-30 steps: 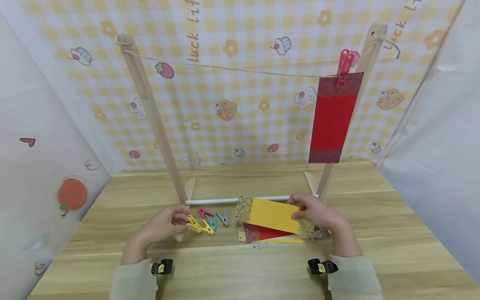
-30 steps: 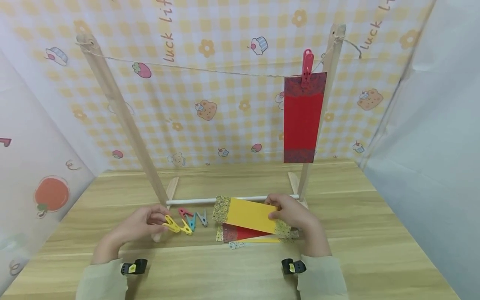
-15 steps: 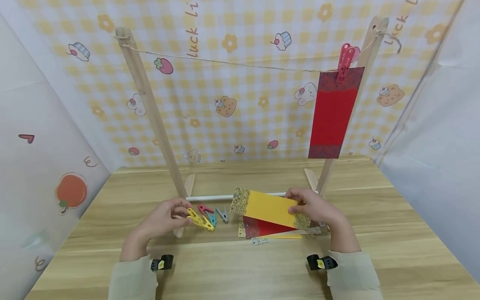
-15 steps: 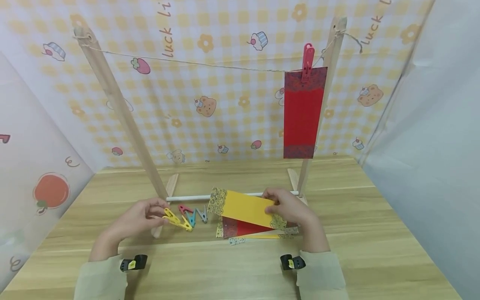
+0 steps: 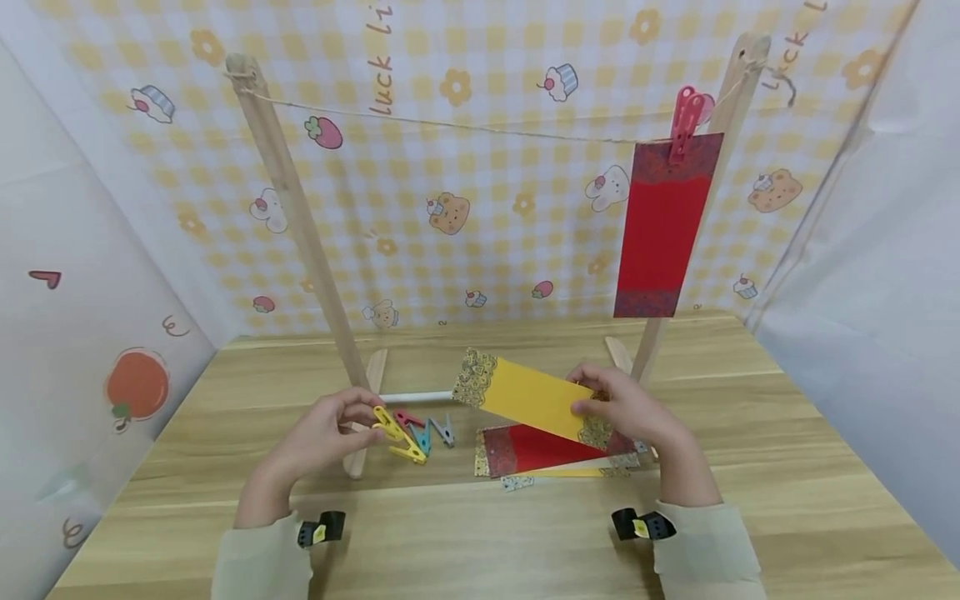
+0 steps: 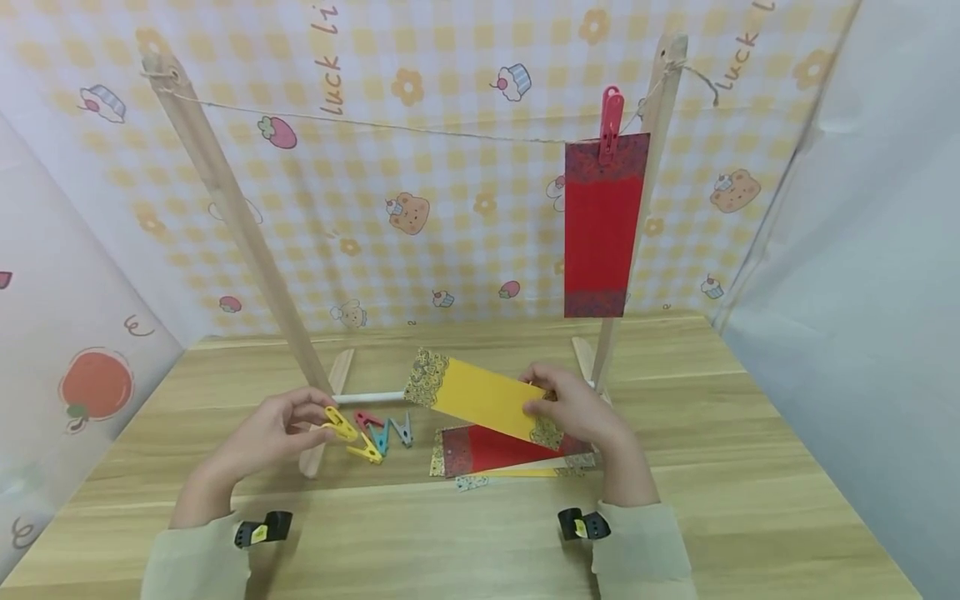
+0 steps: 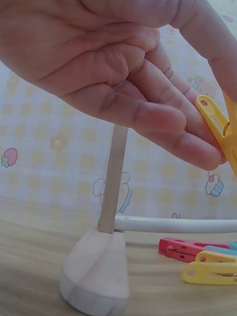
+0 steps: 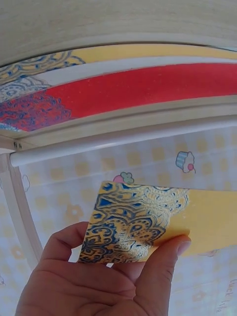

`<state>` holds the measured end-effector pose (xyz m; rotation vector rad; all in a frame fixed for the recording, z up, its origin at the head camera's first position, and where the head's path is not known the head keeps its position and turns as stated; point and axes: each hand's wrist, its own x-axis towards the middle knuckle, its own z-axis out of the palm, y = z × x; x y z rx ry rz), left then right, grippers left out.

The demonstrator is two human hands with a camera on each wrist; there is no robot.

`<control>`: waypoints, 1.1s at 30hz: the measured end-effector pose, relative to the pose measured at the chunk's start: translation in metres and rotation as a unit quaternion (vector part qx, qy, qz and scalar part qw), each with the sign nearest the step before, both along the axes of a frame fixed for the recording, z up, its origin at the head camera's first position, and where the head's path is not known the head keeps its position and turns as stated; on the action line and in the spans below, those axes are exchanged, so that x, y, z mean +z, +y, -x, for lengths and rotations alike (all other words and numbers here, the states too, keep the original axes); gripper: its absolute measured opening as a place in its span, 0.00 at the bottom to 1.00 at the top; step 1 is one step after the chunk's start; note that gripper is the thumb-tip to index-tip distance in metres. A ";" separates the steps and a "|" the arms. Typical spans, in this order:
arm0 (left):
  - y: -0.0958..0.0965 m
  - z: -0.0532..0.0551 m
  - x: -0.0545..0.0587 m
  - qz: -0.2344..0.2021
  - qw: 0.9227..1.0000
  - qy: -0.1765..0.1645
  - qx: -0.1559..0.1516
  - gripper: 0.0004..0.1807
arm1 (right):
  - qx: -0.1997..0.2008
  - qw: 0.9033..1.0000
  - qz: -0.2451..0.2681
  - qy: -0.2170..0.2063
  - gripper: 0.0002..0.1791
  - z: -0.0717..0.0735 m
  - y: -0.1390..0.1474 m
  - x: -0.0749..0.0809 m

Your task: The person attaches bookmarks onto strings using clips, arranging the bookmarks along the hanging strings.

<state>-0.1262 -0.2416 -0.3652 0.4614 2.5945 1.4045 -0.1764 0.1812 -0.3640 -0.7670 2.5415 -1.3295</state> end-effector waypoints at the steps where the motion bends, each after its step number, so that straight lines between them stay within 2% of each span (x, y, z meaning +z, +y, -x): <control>1: 0.001 0.000 0.001 0.004 1.000 0.004 0.004 0.18 | -0.003 1.000 0.001 0.003 0.11 0.000 0.000 0.001; 7: 0.008 -0.003 0.006 0.015 0.999 0.032 0.020 0.18 | -0.016 1.000 0.012 0.012 0.12 0.000 -0.001 0.007; 14: 0.017 -0.003 0.008 0.025 0.994 0.090 0.059 0.19 | -0.036 0.998 0.041 0.022 0.11 0.001 -0.003 0.011; 21: 0.025 -0.002 0.013 0.014 0.992 0.103 0.066 0.21 | -0.077 0.994 0.066 0.029 0.13 -0.002 -0.003 0.014; 30: 0.036 -0.006 0.019 0.026 0.988 0.138 0.066 0.17 | -0.093 0.986 0.137 0.022 0.14 -0.003 -0.002 0.016; 33: 0.042 -0.006 0.020 0.015 0.990 0.127 0.064 0.18 | -0.101 0.983 0.155 0.024 0.14 -0.004 -0.003 0.017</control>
